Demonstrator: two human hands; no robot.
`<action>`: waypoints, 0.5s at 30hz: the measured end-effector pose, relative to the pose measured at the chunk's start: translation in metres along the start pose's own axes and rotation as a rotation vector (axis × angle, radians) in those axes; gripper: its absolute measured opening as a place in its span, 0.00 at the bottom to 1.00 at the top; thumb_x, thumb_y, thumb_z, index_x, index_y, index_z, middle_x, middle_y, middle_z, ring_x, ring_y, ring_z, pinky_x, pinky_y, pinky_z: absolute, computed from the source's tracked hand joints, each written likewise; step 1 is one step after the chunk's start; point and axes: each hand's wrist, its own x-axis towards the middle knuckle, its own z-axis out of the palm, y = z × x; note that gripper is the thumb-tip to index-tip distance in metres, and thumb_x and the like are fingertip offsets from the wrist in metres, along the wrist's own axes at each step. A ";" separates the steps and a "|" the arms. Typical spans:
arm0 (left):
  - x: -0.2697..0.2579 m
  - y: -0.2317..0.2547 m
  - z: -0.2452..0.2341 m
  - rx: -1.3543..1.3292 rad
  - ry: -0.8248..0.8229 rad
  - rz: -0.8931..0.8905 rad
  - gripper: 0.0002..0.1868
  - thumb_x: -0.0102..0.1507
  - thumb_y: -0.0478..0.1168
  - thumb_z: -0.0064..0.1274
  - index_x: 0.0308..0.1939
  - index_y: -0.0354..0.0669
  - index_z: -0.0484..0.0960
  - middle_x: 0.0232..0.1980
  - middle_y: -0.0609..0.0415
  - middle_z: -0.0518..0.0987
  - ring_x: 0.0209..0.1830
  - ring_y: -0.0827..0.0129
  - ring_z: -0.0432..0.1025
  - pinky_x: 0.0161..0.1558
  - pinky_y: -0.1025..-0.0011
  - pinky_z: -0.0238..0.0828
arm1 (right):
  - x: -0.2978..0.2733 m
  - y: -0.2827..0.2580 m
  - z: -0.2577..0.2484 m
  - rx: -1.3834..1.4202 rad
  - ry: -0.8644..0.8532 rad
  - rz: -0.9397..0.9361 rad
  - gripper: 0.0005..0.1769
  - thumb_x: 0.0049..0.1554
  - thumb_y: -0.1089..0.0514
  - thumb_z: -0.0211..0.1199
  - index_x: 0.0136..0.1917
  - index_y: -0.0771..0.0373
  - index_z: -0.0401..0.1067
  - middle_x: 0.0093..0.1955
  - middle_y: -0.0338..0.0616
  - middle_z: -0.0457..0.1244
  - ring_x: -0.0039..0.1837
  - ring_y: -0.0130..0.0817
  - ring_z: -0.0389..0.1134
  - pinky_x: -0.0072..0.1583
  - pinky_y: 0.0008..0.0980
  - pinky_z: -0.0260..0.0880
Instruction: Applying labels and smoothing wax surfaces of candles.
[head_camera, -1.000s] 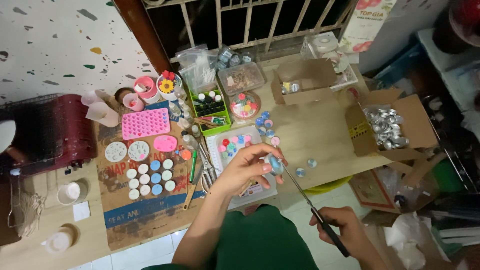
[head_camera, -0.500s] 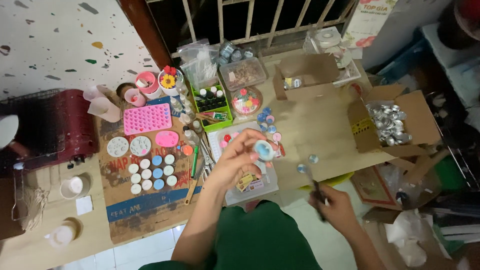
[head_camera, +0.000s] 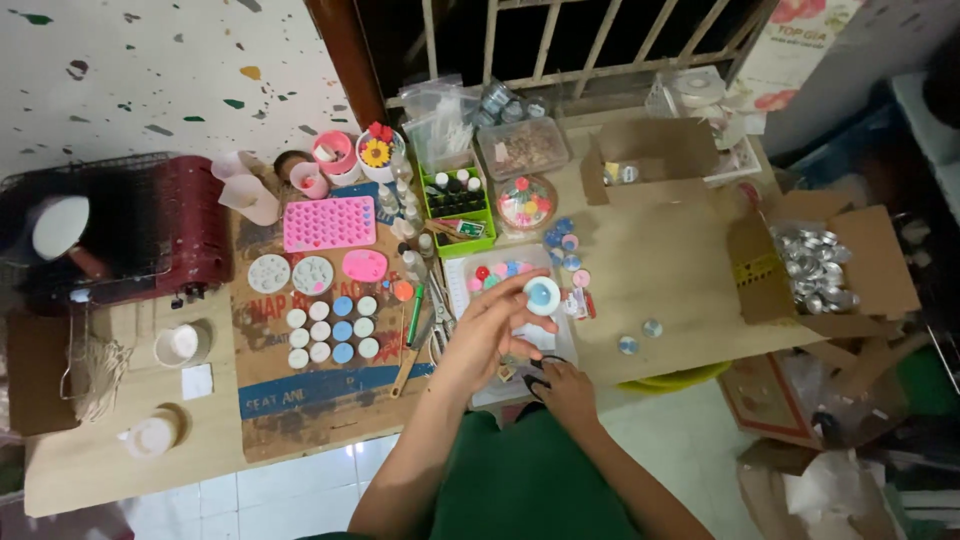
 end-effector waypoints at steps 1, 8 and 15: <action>-0.001 0.000 0.002 0.044 0.049 -0.001 0.28 0.70 0.41 0.44 0.70 0.26 0.67 0.48 0.36 0.78 0.42 0.57 0.81 0.28 0.70 0.86 | 0.000 -0.004 -0.007 0.057 -0.088 0.043 0.28 0.51 0.39 0.69 0.60 0.53 0.76 0.51 0.40 0.70 0.57 0.39 0.71 0.51 0.40 0.73; 0.009 -0.027 0.004 0.158 0.202 -0.029 0.22 0.64 0.37 0.59 0.60 0.28 0.79 0.38 0.41 0.80 0.26 0.58 0.80 0.18 0.75 0.80 | 0.031 -0.033 -0.096 0.400 0.141 0.272 0.15 0.54 0.55 0.65 0.56 0.48 0.79 0.49 0.39 0.70 0.54 0.43 0.71 0.50 0.41 0.74; 0.020 -0.044 0.016 0.210 0.193 -0.077 0.20 0.63 0.37 0.60 0.57 0.30 0.81 0.35 0.41 0.81 0.25 0.59 0.80 0.17 0.76 0.79 | 0.050 -0.028 -0.146 0.449 0.396 0.367 0.20 0.50 0.62 0.71 0.56 0.47 0.80 0.49 0.34 0.71 0.54 0.39 0.73 0.49 0.38 0.77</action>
